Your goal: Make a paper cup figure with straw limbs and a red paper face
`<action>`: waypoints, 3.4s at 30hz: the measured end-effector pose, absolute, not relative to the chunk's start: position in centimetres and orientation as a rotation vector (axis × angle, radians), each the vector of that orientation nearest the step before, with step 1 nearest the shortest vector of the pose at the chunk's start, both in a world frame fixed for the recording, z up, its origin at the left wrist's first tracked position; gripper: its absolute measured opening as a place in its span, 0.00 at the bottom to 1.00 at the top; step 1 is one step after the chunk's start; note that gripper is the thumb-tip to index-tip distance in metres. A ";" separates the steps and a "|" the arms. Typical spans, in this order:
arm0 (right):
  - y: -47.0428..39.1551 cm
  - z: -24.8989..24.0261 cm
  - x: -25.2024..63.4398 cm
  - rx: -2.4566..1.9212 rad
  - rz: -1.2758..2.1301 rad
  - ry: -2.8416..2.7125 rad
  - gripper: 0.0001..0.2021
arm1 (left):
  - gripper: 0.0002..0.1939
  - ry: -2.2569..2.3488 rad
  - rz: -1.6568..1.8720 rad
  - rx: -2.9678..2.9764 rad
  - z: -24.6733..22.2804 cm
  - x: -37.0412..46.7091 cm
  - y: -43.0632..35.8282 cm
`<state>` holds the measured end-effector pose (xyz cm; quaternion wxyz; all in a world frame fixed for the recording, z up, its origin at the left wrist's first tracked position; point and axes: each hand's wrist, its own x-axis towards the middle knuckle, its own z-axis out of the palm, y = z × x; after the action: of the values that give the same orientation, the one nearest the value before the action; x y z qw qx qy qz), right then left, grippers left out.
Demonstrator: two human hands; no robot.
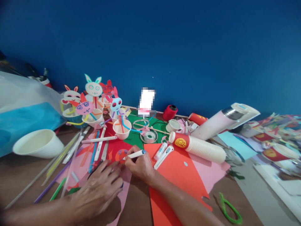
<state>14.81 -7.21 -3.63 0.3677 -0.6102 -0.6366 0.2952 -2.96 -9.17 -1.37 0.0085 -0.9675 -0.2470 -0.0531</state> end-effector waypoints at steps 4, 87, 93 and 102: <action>-7.3 -3.6 14.9 -1.564 0.772 -1.637 0.04 | 0.08 -0.749 -0.199 -3.001 -1.4 -3.0 -9.2; -7.2 -3.8 15.1 -1.544 0.787 -1.645 0.04 | 0.07 -0.745 -0.323 -2.938 -2.0 -3.0 -9.1; -7.1 -3.7 15.1 -1.557 0.792 -1.640 0.04 | 0.08 -0.745 -0.306 -2.936 -2.0 -3.0 -9.2; -7.1 -3.1 15.0 -1.501 0.827 -1.586 0.04 | 0.07 -0.738 -0.313 -2.925 -1.8 -3.0 -9.2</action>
<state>15.03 -7.06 -3.12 0.3924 -0.5914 -0.6246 0.3257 -3.04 -9.18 -1.81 0.0542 -0.9630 -0.2431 -0.1029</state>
